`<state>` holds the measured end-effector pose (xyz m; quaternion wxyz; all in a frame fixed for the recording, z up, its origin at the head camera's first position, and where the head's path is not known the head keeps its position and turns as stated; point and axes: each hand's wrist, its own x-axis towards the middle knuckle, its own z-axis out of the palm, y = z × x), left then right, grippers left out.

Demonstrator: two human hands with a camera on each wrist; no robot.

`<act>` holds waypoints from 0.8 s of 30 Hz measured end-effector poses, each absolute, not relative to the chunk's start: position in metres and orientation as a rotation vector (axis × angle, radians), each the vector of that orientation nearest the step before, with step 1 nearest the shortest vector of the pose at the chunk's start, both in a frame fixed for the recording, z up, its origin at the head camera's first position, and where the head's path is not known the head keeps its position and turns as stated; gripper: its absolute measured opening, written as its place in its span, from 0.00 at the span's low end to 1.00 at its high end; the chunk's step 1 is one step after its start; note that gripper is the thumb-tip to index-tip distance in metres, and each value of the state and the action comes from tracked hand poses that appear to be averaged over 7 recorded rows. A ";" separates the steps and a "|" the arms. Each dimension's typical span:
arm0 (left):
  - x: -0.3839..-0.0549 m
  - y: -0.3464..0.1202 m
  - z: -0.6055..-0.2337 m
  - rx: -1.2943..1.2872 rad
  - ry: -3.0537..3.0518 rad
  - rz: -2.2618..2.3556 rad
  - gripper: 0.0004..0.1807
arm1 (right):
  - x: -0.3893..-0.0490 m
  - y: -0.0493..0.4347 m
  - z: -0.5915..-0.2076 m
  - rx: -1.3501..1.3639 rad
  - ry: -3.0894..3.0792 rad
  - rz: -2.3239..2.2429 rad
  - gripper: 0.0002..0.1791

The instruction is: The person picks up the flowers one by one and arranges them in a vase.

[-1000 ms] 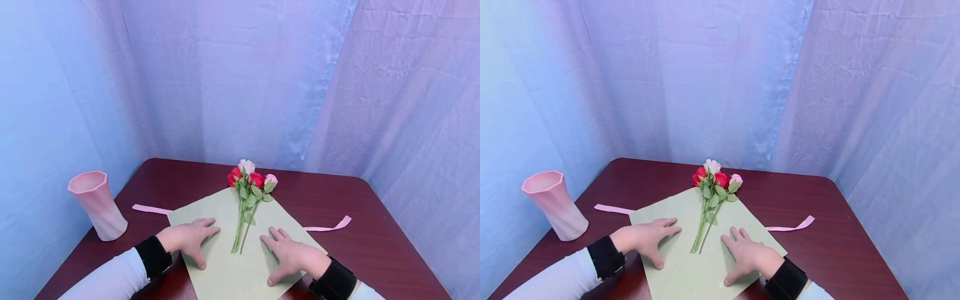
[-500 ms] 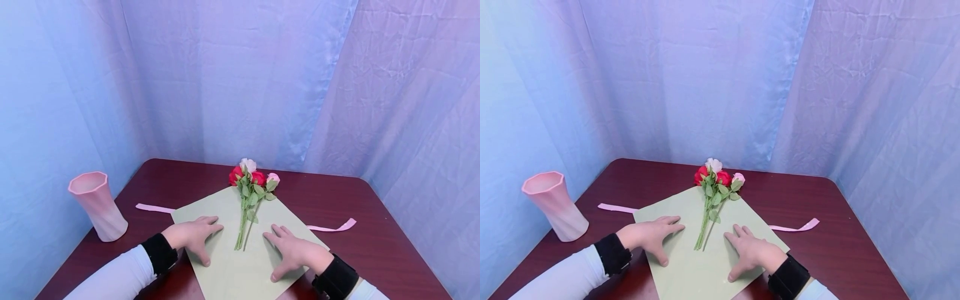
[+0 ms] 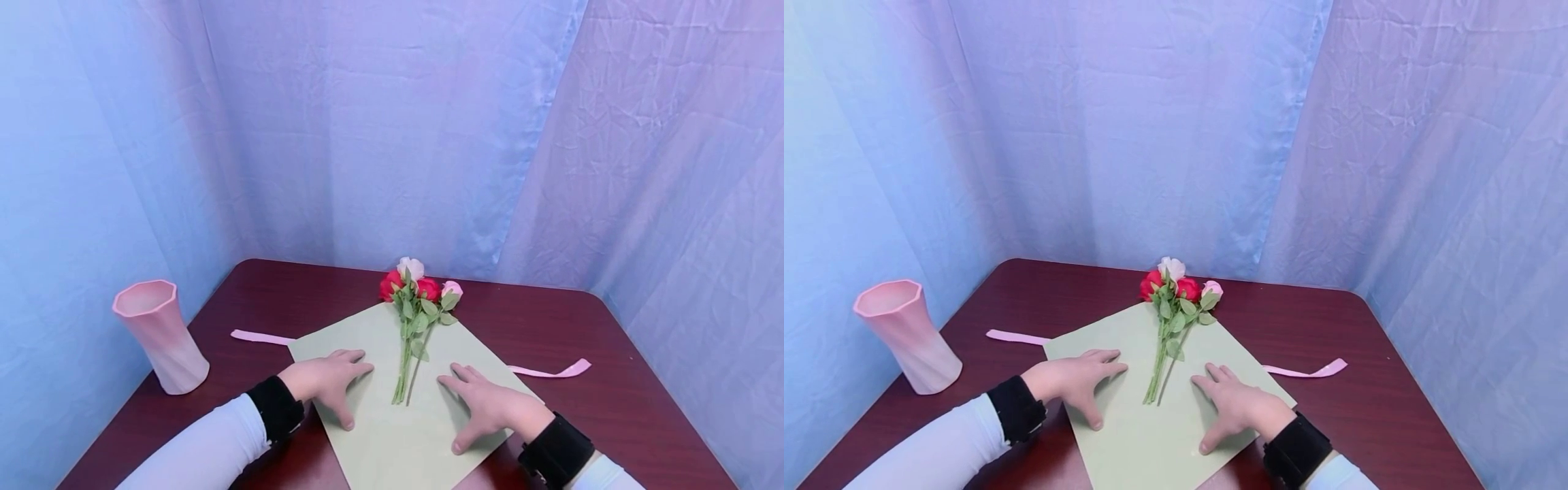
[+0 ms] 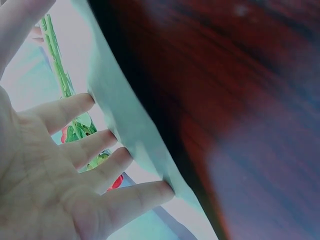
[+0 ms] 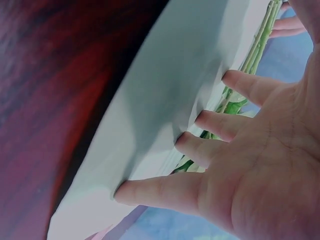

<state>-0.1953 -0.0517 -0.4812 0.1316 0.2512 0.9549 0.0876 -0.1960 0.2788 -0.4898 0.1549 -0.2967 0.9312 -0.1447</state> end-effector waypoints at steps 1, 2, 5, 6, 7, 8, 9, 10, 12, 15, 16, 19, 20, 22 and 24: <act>-0.195 -0.051 -0.481 0.728 2.770 0.248 0.57 | -0.196 0.279 -0.490 -0.847 2.665 -0.417 0.64; -0.195 -0.051 -0.480 0.729 2.769 0.244 0.57 | -0.196 0.279 -0.490 -0.846 2.663 -0.417 0.64; -0.195 -0.051 -0.479 0.729 2.764 0.245 0.56 | -0.196 0.279 -0.489 -0.836 2.659 -0.424 0.64; -0.195 -0.050 -0.479 0.730 2.764 0.242 0.56 | -0.196 0.279 -0.489 -0.833 2.658 -0.425 0.64; -0.195 -0.051 -0.479 0.730 2.765 0.237 0.56 | -0.196 0.279 -0.489 -0.835 2.659 -0.425 0.64; -0.195 -0.051 -0.479 0.727 2.764 0.236 0.56 | -0.196 0.279 -0.489 -0.835 2.659 -0.427 0.64; -0.195 -0.051 -0.479 0.727 2.764 0.231 0.56 | -0.197 0.279 -0.489 -0.834 2.659 -0.428 0.63; -0.195 -0.051 -0.480 0.723 2.764 0.222 0.56 | -0.197 0.279 -0.489 -0.835 2.660 -0.428 0.63; -0.195 -0.051 -0.480 0.722 2.764 0.216 0.56 | -0.197 0.279 -0.490 -0.835 2.660 -0.425 0.63; -0.196 -0.051 -0.480 0.733 2.766 0.222 0.56 | -0.198 0.279 -0.490 -0.829 2.661 -0.424 0.63; -0.196 -0.050 -0.479 0.734 2.766 0.225 0.56 | -0.198 0.279 -0.490 -0.828 2.662 -0.424 0.63; -0.196 -0.050 -0.478 0.737 2.766 0.230 0.56 | -0.198 0.279 -0.490 -0.823 2.669 -0.425 0.63; -0.195 -0.050 -0.478 0.734 2.766 0.226 0.56 | -0.198 0.279 -0.490 -0.822 2.671 -0.423 0.63; -0.195 -0.049 -0.477 0.724 2.764 0.218 0.56 | -0.198 0.278 -0.490 -0.823 2.675 -0.422 0.63; -0.195 -0.049 -0.477 0.723 2.764 0.210 0.56 | -0.198 0.278 -0.491 -0.822 2.678 -0.418 0.63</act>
